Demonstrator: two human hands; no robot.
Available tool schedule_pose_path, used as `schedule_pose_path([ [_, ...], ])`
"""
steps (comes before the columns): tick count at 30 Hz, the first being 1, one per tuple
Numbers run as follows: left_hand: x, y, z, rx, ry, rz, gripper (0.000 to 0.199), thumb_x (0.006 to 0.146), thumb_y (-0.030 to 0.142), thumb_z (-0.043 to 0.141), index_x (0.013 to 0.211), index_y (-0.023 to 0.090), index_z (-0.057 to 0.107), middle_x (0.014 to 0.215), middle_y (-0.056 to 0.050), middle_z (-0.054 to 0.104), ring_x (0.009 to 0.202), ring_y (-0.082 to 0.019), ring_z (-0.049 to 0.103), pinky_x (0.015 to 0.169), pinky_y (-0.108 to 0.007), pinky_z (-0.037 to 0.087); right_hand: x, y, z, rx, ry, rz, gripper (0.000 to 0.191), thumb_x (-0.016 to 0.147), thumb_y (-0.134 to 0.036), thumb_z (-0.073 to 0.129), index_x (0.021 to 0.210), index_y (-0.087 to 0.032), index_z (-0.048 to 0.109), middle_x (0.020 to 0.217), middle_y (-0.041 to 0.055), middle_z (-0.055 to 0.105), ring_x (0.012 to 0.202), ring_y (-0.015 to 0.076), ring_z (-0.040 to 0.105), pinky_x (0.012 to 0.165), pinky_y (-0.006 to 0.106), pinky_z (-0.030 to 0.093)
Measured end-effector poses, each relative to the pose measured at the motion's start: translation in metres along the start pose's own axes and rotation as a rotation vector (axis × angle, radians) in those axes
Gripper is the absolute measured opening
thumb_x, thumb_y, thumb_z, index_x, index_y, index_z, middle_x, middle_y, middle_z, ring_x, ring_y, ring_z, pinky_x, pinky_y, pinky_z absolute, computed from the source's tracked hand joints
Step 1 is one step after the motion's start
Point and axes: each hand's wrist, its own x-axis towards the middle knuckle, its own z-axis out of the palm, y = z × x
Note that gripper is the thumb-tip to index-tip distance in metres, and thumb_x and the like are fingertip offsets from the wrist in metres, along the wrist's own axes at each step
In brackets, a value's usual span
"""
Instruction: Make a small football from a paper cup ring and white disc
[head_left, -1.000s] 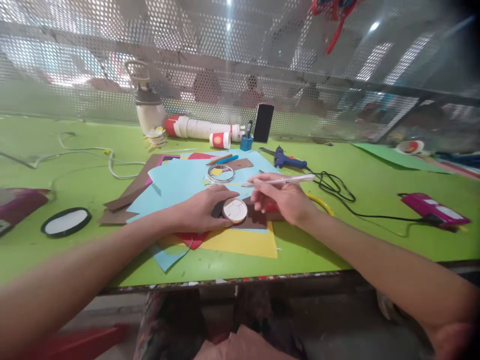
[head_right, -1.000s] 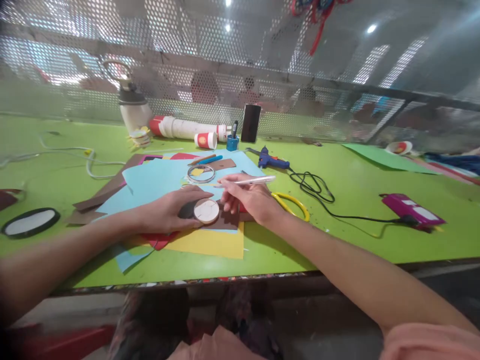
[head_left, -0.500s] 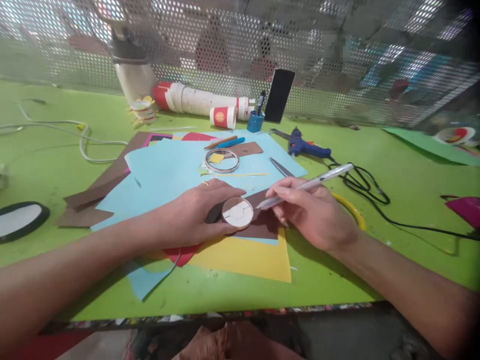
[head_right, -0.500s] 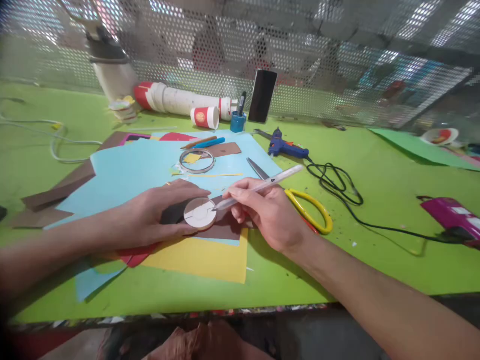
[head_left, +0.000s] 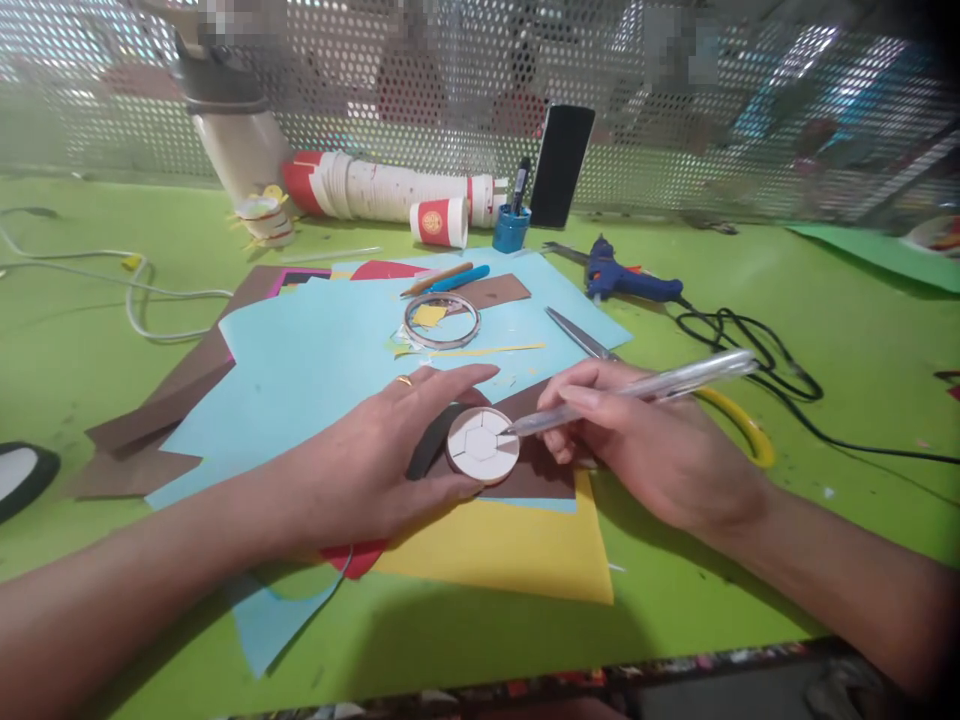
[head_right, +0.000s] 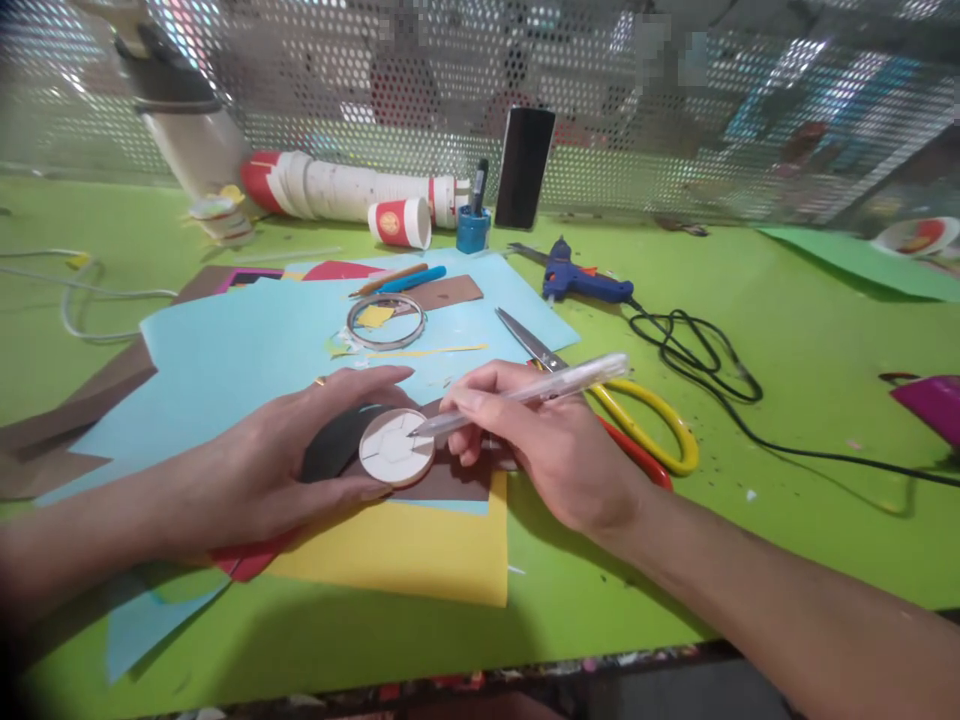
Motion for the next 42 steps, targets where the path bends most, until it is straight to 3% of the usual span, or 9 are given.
schedule_pose_path([
  [7,0.000,0.002,0.002,0.047,0.047,-0.019,0.062,0.087,0.038,0.066,0.141,0.025,0.036,0.121,-0.006,0.067,0.109,-0.024,0.063,0.090,-0.036,0.050,-0.002,-0.001,0.005,-0.056,-0.004,-0.076,0.030,0.095,-0.042,0.060,0.080,-0.020,0.074,0.059,0.0006,0.063,0.048,0.0120,0.055,0.047,0.026,0.046],
  [13,0.001,0.002,0.003,0.082,0.055,-0.049,0.066,0.084,0.035,0.070,0.141,0.025,0.036,0.123,-0.006,0.065,0.110,-0.024,0.062,0.092,-0.036,0.050,-0.006,0.003,0.001,-0.046,-0.092,-0.106,0.016,0.097,-0.029,0.062,0.090,-0.020,0.073,0.070,0.0000,0.067,0.066,0.0109,0.061,0.062,0.022,0.051],
  [17,0.000,0.002,0.003,0.087,0.091,-0.004,0.062,0.085,0.034,0.070,0.138,0.022,0.040,0.121,-0.006,0.065,0.109,-0.022,0.062,0.093,-0.033,0.049,-0.009,0.006,-0.002,-0.138,-0.137,-0.086,0.012,0.095,-0.028,0.064,0.089,-0.021,0.072,0.070,-0.0017,0.067,0.066,0.0090,0.061,0.063,0.020,0.050],
  [23,-0.002,-0.001,0.005,0.110,0.121,0.066,0.060,0.085,0.032,0.071,0.137,0.020,0.042,0.127,-0.007,0.062,0.113,-0.021,0.060,0.094,-0.029,0.047,-0.008,0.006,0.001,-0.129,-0.099,-0.048,0.007,0.095,-0.027,0.064,0.095,-0.021,0.068,0.070,-0.0027,0.068,0.064,0.0086,0.061,0.062,0.020,0.052],
  [30,-0.001,0.001,0.005,0.099,0.128,0.058,0.057,0.088,0.034,0.068,0.137,0.021,0.042,0.122,-0.005,0.064,0.109,-0.019,0.061,0.093,-0.028,0.047,-0.008,-0.003,0.008,-0.329,-0.076,-0.075,0.012,0.093,-0.021,0.062,0.082,-0.018,0.065,0.066,-0.0029,0.067,0.061,0.0071,0.061,0.059,0.016,0.051],
  [42,-0.003,-0.001,0.006,0.073,0.117,0.042,0.064,0.085,0.033,0.071,0.140,0.024,0.039,0.121,-0.004,0.066,0.108,-0.020,0.063,0.091,-0.030,0.049,-0.008,-0.005,0.011,-0.398,-0.043,-0.095,0.012,0.091,-0.020,0.062,0.080,-0.017,0.064,0.064,-0.0032,0.066,0.059,0.0066,0.060,0.056,0.015,0.051],
])
